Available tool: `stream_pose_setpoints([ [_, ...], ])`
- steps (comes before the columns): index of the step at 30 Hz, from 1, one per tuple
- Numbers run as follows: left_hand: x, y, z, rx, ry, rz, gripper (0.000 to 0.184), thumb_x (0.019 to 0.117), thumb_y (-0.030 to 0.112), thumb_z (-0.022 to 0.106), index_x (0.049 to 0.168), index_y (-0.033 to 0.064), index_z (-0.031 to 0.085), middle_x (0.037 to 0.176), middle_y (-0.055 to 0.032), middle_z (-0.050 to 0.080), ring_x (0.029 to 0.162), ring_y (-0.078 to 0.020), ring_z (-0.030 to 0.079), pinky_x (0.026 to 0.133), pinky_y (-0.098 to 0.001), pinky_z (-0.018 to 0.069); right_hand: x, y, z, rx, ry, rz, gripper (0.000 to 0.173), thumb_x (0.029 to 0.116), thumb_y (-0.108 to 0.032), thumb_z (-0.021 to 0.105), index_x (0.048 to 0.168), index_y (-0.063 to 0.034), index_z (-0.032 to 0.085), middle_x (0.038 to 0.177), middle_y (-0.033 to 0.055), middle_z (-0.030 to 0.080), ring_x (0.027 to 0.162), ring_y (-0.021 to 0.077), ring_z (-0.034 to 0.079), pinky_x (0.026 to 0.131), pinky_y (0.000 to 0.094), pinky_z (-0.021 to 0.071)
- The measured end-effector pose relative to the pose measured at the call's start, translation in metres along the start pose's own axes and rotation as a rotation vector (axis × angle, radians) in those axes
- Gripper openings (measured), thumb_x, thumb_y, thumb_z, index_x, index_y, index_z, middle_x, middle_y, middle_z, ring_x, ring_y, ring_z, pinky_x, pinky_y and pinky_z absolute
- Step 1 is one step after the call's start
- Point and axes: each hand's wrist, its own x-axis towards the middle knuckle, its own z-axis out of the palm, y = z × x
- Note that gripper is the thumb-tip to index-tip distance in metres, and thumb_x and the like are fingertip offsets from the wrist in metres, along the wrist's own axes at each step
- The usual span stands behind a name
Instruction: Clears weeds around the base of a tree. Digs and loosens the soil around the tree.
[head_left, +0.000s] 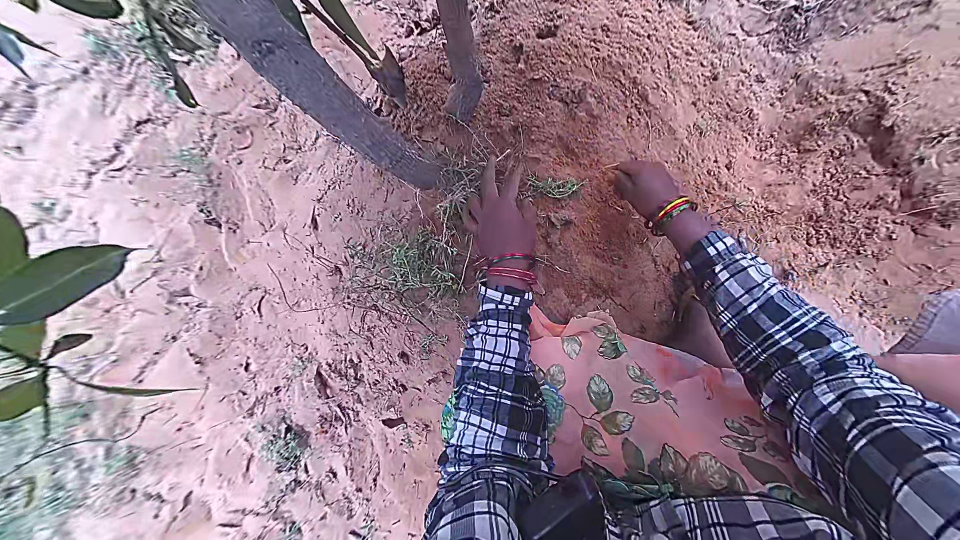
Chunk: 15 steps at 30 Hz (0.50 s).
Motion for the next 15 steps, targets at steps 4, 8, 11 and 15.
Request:
stream_pose_setpoints([
  [4, -0.008, 0.012, 0.005, -0.005, -0.091, 0.074, 0.056, 0.0958, 0.045, 0.069, 0.150, 0.0369, 0.054, 0.173, -0.0069, 0.019, 0.152, -0.0465, 0.028, 0.113, -0.0791, 0.0118, 0.006, -0.032, 0.038, 0.014, 0.016, -0.315, 0.032, 0.0992, -0.005, 0.059, 0.129, 0.0031, 0.068, 0.134, 0.0228, 0.065, 0.128, 0.0385, 0.061, 0.110, 0.0526, 0.0475],
  [8, -0.005, -0.002, 0.016, 0.066, -0.226, 0.063, 0.042, 0.1076, 0.031, 0.052, 0.147, 0.0213, 0.059, 0.166, -0.0174, 0.033, 0.146, -0.0470, 0.039, 0.114, -0.0778, 0.0192, -0.017, -0.007, 0.037, 0.076, 0.113, -0.233, 0.027, 0.0967, 0.001, 0.059, 0.119, -0.0009, 0.074, 0.128, 0.0198, 0.069, 0.122, 0.0365, 0.065, 0.105, 0.0536, 0.0509],
  [11, -0.004, -0.001, 0.010, 0.096, -0.232, 0.058, 0.042, 0.1090, 0.027, 0.044, 0.147, 0.0156, 0.058, 0.157, -0.0124, 0.049, 0.146, -0.0406, 0.042, 0.115, -0.0753, 0.0174, -0.032, 0.073, 0.024, -0.001, 0.219, 0.090, 0.026, 0.1021, -0.007, 0.057, 0.121, -0.0026, 0.074, 0.131, 0.0202, 0.069, 0.123, 0.0389, 0.065, 0.105, 0.0571, 0.0499],
  [15, -0.006, -0.001, 0.011, 0.156, -0.310, 0.047, 0.053, 0.1038, 0.034, 0.057, 0.153, 0.0156, 0.052, 0.165, -0.0103, 0.037, 0.152, -0.0451, 0.028, 0.114, -0.0808, 0.0087, -0.060, 0.179, -0.013, -0.045, 0.078, 0.577, 0.032, 0.0973, -0.007, 0.060, 0.127, -0.0062, 0.073, 0.130, 0.0284, 0.067, 0.126, 0.0509, 0.060, 0.104, 0.0726, 0.0428],
])
